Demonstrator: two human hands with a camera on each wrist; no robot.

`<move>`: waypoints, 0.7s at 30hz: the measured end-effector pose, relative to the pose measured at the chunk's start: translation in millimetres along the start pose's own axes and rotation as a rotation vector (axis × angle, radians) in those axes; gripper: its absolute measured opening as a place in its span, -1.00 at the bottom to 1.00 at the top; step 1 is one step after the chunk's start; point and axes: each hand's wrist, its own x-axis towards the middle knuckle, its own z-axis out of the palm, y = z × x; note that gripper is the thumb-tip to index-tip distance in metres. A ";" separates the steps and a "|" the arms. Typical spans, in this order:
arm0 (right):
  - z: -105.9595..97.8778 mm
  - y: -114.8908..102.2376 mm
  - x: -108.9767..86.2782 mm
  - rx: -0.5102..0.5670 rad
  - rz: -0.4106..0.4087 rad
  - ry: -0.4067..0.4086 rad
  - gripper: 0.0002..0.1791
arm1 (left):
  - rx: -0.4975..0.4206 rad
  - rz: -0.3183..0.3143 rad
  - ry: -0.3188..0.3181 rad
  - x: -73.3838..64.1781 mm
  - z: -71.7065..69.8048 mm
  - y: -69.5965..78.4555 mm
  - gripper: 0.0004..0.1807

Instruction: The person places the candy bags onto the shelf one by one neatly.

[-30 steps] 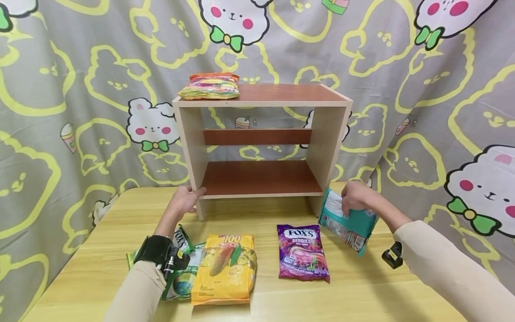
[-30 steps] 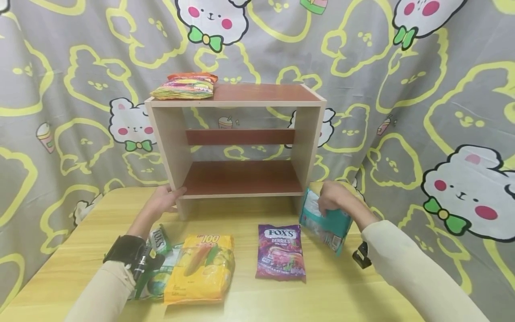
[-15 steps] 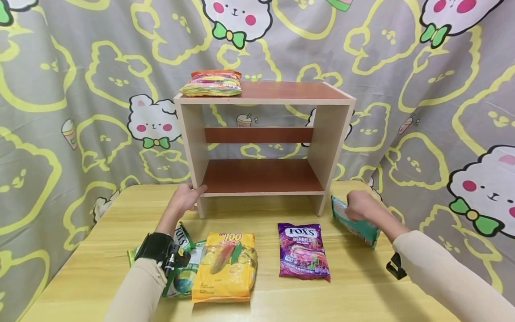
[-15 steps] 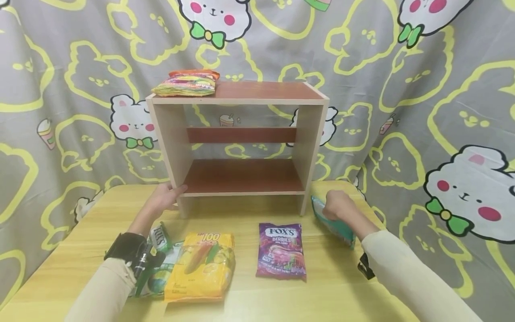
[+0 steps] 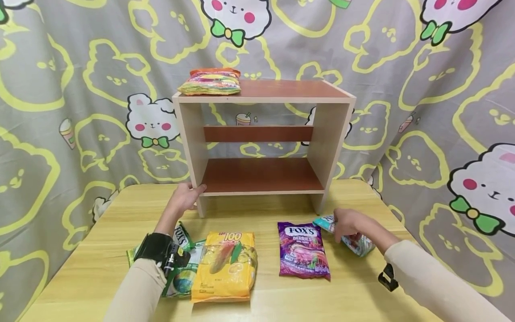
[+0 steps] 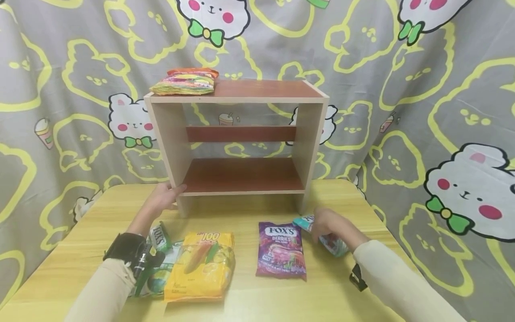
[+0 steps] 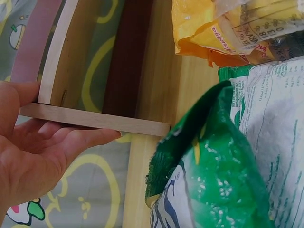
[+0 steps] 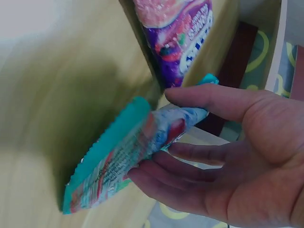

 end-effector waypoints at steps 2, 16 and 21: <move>2.9 -1.3 0.5 0.028 0.016 -0.027 -0.34 | 0.007 0.001 0.000 -0.8 -0.6 0.8 -0.34; 0.4 2.0 1.2 0.113 0.017 -0.070 -0.30 | 0.008 -0.013 0.006 -1.6 -1.2 0.8 -0.33; -9.0 14.0 4.2 0.074 -0.002 -0.035 -0.46 | 0.013 -0.014 0.009 -1.6 -0.3 1.4 -0.34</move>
